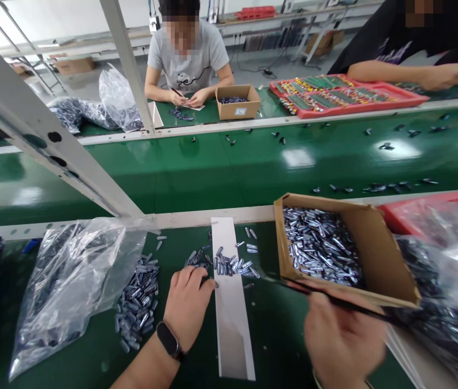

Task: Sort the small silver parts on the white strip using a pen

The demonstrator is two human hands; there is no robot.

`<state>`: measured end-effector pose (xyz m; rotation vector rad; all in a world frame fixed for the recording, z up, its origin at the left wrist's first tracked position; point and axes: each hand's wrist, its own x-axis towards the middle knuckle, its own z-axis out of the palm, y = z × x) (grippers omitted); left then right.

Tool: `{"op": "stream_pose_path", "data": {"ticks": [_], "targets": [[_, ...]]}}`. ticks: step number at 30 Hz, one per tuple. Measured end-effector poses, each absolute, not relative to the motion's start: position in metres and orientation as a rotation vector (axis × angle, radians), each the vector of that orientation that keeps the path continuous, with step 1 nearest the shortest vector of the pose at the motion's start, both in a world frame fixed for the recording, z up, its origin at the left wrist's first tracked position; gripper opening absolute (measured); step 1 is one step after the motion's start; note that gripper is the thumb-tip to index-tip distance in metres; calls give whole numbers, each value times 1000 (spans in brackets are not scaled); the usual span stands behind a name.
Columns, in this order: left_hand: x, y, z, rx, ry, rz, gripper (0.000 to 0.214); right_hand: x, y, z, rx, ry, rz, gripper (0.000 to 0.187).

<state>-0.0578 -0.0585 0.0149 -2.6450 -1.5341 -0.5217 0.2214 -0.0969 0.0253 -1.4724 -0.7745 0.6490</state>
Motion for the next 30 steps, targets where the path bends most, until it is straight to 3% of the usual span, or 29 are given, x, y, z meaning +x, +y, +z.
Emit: {"op": "stream_pose_path", "data": {"ticks": [7, 11, 22, 30], "targets": [[-47, -63, 20, -2776, -1560, -549, 12, 197, -77, 7, -1536, -882, 883, 64], [-43, -63, 22, -2771, -1521, -548, 30, 202, -72, 9, -1564, -871, 959, 63], [-40, -65, 19, -2735, -1487, -385, 34, 194, -71, 1, -1611, -841, 923, 72], [-39, -66, 19, -2723, -1494, -420, 28, 209, -71, -7, -1594, -903, 1025, 64]]}}
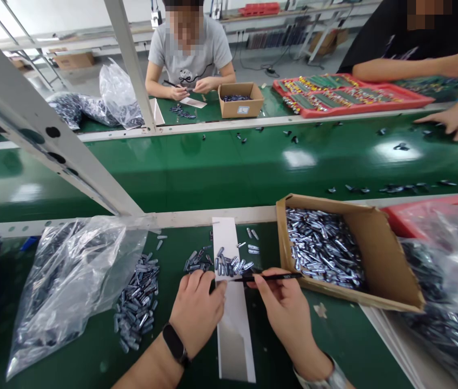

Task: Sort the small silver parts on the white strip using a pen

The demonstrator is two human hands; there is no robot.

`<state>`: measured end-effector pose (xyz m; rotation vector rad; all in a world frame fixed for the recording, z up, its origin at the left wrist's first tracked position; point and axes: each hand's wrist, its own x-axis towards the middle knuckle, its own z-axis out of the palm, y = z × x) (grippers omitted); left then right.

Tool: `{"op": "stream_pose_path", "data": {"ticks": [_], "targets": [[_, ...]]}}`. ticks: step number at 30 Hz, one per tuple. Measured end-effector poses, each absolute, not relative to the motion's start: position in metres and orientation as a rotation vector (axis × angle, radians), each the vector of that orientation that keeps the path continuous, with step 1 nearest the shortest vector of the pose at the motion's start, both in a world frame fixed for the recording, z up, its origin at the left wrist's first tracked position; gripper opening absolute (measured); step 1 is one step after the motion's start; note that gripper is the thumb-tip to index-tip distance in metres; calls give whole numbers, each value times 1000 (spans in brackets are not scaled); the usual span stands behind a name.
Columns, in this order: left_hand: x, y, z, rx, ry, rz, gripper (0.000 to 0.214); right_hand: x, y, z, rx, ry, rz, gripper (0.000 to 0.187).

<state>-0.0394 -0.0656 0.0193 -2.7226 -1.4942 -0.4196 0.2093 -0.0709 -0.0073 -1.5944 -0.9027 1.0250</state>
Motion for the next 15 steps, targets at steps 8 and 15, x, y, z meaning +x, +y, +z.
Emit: {"op": "stream_pose_path", "data": {"ticks": [8, 15], "targets": [[-40, -65, 18, -2737, -1506, -516, 28, 194, -67, -5, -1576, -797, 904, 74], [-53, -69, 20, -2784, -1674, -655, 17, 195, -72, -4, -1554, -830, 959, 73]]}}
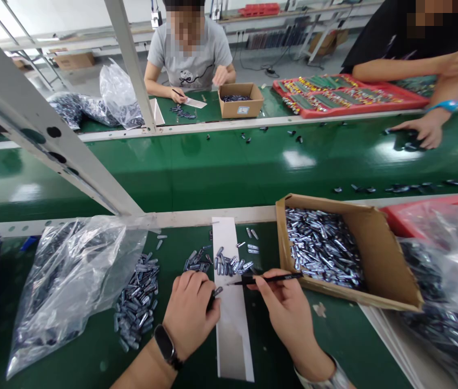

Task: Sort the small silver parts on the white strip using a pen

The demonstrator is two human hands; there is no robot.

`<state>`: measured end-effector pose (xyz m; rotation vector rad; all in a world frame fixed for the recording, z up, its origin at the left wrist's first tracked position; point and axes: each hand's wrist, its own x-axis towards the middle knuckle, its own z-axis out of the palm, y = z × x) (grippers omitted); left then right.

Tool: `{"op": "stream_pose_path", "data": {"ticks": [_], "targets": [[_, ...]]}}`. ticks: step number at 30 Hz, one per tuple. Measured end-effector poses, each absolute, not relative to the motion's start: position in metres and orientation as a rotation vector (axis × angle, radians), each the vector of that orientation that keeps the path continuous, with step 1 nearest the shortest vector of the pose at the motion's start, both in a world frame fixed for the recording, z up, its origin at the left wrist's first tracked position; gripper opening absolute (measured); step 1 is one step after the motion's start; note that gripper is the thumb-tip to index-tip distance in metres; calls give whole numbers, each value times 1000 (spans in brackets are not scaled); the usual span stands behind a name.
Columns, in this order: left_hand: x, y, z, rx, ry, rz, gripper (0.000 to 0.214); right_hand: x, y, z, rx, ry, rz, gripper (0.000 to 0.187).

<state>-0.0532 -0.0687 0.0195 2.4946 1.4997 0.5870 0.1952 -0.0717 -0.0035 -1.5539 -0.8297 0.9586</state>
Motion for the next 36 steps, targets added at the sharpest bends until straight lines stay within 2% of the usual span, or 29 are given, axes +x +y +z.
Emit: {"op": "stream_pose_path", "data": {"ticks": [17, 36], "targets": [[-54, -69, 17, 2500, 1455, 512, 24, 189, -77, 6, -1615, -871, 1069, 82], [-55, -69, 22, 2509, 1453, 484, 23, 192, -80, -2, -1553, -890, 1056, 68]]}}
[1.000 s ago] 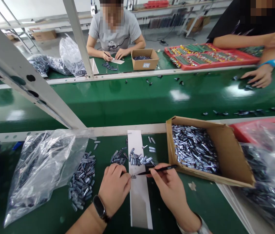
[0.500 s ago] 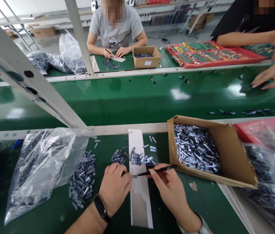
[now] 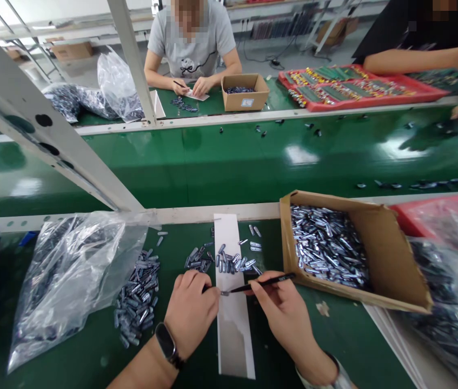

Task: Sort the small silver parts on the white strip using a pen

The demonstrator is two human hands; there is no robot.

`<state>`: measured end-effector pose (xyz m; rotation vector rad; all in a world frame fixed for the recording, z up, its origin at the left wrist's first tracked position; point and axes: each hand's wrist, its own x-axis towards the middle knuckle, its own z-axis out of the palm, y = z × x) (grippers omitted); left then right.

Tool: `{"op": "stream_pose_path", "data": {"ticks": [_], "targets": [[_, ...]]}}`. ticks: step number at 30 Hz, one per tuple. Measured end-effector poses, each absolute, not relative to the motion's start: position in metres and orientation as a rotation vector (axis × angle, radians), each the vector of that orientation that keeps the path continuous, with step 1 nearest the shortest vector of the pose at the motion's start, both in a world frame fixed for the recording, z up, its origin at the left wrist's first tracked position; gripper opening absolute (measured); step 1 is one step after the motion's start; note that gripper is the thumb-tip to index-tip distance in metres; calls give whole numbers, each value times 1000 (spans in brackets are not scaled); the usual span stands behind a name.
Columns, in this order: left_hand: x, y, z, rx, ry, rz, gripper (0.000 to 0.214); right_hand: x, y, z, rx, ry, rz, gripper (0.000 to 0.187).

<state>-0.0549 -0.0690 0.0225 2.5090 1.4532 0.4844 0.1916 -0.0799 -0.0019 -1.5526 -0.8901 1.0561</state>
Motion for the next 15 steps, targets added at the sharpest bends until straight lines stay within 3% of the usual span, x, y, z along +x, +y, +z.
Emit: {"op": "stream_pose_path", "data": {"ticks": [15], "targets": [[-54, -69, 24, 2520, 1452, 508, 24, 190, -77, 6, -1575, -917, 1066, 76]]}}
